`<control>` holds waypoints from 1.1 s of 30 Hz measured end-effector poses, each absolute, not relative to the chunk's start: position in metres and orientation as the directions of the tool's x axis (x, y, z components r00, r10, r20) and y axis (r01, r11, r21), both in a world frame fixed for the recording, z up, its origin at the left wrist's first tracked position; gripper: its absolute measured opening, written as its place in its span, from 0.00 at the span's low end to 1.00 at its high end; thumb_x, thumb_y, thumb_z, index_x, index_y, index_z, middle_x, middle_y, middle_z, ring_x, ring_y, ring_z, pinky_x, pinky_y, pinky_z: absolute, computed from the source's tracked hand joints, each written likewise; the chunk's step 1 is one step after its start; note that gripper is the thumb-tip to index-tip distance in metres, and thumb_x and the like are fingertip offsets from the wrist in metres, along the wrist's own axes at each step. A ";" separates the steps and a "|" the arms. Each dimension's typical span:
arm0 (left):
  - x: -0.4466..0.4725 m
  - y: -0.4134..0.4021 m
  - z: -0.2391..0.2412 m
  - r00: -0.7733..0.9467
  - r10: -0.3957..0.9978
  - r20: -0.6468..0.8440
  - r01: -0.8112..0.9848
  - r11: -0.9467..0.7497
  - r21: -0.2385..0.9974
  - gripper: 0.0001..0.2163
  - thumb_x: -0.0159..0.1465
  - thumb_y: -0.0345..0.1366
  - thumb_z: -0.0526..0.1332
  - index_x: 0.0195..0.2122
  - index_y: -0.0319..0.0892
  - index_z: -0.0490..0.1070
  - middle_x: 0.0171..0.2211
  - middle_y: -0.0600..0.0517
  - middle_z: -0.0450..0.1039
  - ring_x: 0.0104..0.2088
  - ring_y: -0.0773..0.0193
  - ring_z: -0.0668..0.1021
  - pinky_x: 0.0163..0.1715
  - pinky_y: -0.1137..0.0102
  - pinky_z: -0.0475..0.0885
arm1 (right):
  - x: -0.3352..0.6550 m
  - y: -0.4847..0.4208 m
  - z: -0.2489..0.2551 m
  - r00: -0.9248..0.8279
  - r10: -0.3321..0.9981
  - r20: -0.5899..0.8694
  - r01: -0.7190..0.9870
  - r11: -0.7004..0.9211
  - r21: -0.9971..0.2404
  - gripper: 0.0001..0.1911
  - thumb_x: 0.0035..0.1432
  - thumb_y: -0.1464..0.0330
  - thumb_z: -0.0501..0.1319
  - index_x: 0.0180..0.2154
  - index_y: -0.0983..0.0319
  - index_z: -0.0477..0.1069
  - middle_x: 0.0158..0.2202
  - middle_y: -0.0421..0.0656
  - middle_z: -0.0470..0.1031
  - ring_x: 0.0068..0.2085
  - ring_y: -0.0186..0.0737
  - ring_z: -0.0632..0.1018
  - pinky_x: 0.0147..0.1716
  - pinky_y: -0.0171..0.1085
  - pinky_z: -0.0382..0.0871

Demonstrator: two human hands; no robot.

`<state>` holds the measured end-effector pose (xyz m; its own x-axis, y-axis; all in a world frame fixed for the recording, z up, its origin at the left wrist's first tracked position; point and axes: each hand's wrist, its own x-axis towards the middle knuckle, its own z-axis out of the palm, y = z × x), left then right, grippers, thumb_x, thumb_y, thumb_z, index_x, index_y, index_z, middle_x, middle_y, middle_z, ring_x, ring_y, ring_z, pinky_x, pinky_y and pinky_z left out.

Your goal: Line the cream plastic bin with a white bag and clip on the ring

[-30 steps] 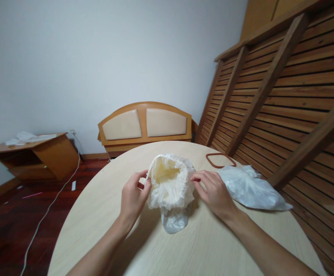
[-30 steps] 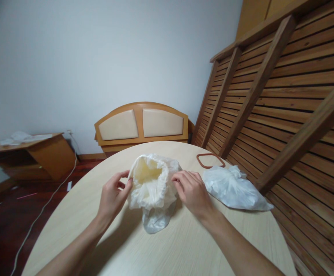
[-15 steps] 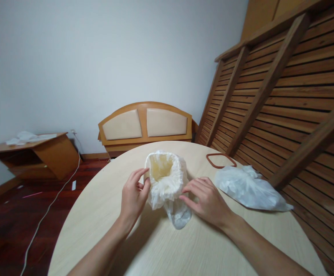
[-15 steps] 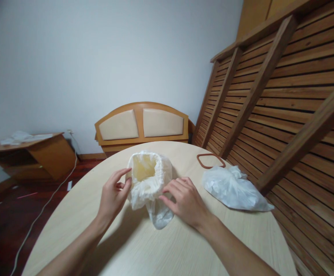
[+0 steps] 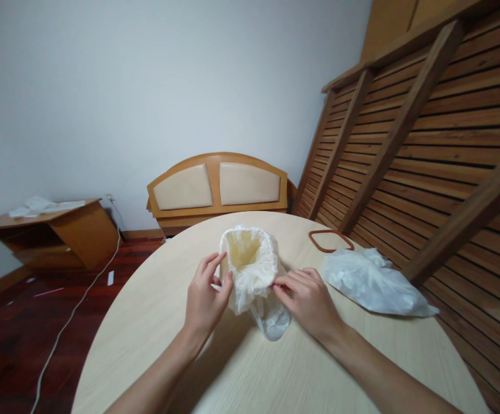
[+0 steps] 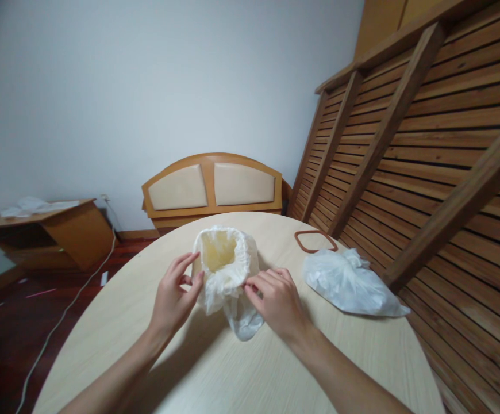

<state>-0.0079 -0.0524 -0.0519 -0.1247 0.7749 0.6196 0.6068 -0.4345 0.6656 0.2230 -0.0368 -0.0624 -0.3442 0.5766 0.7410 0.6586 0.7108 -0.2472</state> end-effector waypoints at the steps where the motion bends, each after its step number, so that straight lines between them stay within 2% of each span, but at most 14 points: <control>1: -0.008 -0.052 -0.052 -0.122 0.773 0.623 0.610 -0.436 0.661 0.18 0.66 0.39 0.60 0.56 0.41 0.71 0.55 0.42 0.70 0.22 0.75 0.72 0.21 0.75 0.75 | 0.224 -0.036 -0.063 -0.352 0.583 0.732 0.664 0.707 -0.244 0.09 0.64 0.72 0.60 0.31 0.59 0.74 0.27 0.38 0.79 0.31 0.39 0.77 0.39 0.41 0.58; 9: -0.007 -0.053 -0.054 -0.108 0.780 0.616 0.640 -0.419 0.643 0.19 0.67 0.38 0.59 0.58 0.42 0.70 0.55 0.42 0.69 0.23 0.75 0.72 0.21 0.75 0.75 | 0.231 -0.033 -0.060 -0.363 0.713 0.600 0.766 0.595 -0.244 0.08 0.57 0.73 0.62 0.26 0.60 0.70 0.25 0.38 0.76 0.31 0.39 0.77 0.37 0.40 0.56; 12: -0.005 -0.054 -0.054 -0.104 0.781 0.616 0.655 -0.412 0.633 0.19 0.67 0.39 0.59 0.58 0.42 0.69 0.56 0.42 0.69 0.24 0.74 0.72 0.21 0.76 0.75 | 0.229 -0.039 -0.053 -0.365 0.697 0.617 0.719 0.632 -0.288 0.09 0.58 0.65 0.65 0.27 0.60 0.70 0.23 0.36 0.73 0.28 0.38 0.75 0.38 0.41 0.57; 14: -0.004 -0.055 -0.053 -0.104 0.775 0.624 0.660 -0.415 0.626 0.20 0.67 0.40 0.59 0.59 0.42 0.68 0.55 0.42 0.68 0.25 0.73 0.72 0.21 0.76 0.74 | 0.225 -0.045 -0.050 -0.357 0.665 0.655 0.686 0.663 -0.299 0.12 0.57 0.58 0.68 0.31 0.60 0.72 0.23 0.36 0.73 0.28 0.39 0.75 0.38 0.41 0.58; 16: -0.002 -0.057 -0.052 -0.104 0.772 0.628 0.658 -0.420 0.625 0.21 0.67 0.41 0.59 0.60 0.42 0.67 0.55 0.41 0.68 0.25 0.73 0.72 0.21 0.76 0.74 | 0.221 -0.049 -0.050 -0.325 0.643 0.693 0.680 0.669 -0.302 0.15 0.56 0.56 0.69 0.36 0.59 0.73 0.25 0.37 0.75 0.30 0.41 0.77 0.39 0.42 0.60; 20: 0.001 -0.062 -0.050 -0.088 0.780 0.620 0.646 -0.429 0.631 0.22 0.67 0.41 0.59 0.62 0.44 0.65 0.55 0.42 0.66 0.25 0.74 0.72 0.21 0.76 0.75 | 0.218 -0.048 -0.056 -0.254 0.629 0.734 0.704 0.641 -0.306 0.10 0.62 0.60 0.66 0.38 0.59 0.71 0.30 0.40 0.79 0.33 0.42 0.79 0.39 0.42 0.62; 25: 0.005 -0.065 -0.051 -0.048 0.782 0.621 0.672 -0.435 0.600 0.23 0.67 0.39 0.58 0.63 0.44 0.62 0.57 0.41 0.63 0.28 0.72 0.75 0.22 0.75 0.76 | 0.221 -0.042 -0.059 -0.232 0.592 0.772 0.720 0.638 -0.273 0.06 0.64 0.64 0.62 0.35 0.59 0.68 0.30 0.40 0.78 0.32 0.41 0.79 0.39 0.41 0.63; 28: 0.006 -0.065 -0.053 -0.042 0.779 0.625 0.682 -0.435 0.588 0.24 0.67 0.39 0.58 0.64 0.44 0.60 0.57 0.41 0.63 0.29 0.71 0.76 0.22 0.75 0.76 | 0.222 -0.042 -0.058 -0.292 0.553 0.780 0.723 0.661 -0.198 0.02 0.65 0.68 0.61 0.40 0.60 0.69 0.30 0.40 0.78 0.33 0.41 0.78 0.40 0.41 0.61; 30: 0.006 -0.066 -0.053 -0.037 0.775 0.631 0.684 -0.440 0.581 0.24 0.67 0.39 0.58 0.65 0.45 0.60 0.57 0.41 0.63 0.29 0.70 0.76 0.22 0.75 0.75 | 0.223 -0.042 -0.057 -0.369 0.533 0.762 0.716 0.686 -0.133 0.05 0.65 0.71 0.61 0.43 0.58 0.72 0.32 0.40 0.79 0.35 0.41 0.78 0.42 0.42 0.59; 33: 0.006 -0.066 -0.054 -0.015 0.764 0.645 0.715 -0.442 0.541 0.25 0.67 0.38 0.58 0.66 0.46 0.58 0.57 0.42 0.64 0.30 0.69 0.77 0.26 0.72 0.77 | 0.225 -0.040 -0.057 -0.436 0.520 0.735 0.707 0.703 -0.078 0.07 0.66 0.73 0.61 0.44 0.57 0.74 0.33 0.40 0.79 0.37 0.41 0.78 0.43 0.42 0.58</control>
<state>0.0061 -0.0660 -0.0542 -0.0153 0.7641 0.6450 0.7152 -0.4424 0.5411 0.2247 -0.0401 -0.0566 -0.4360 0.5200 0.7345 0.7070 0.7029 -0.0779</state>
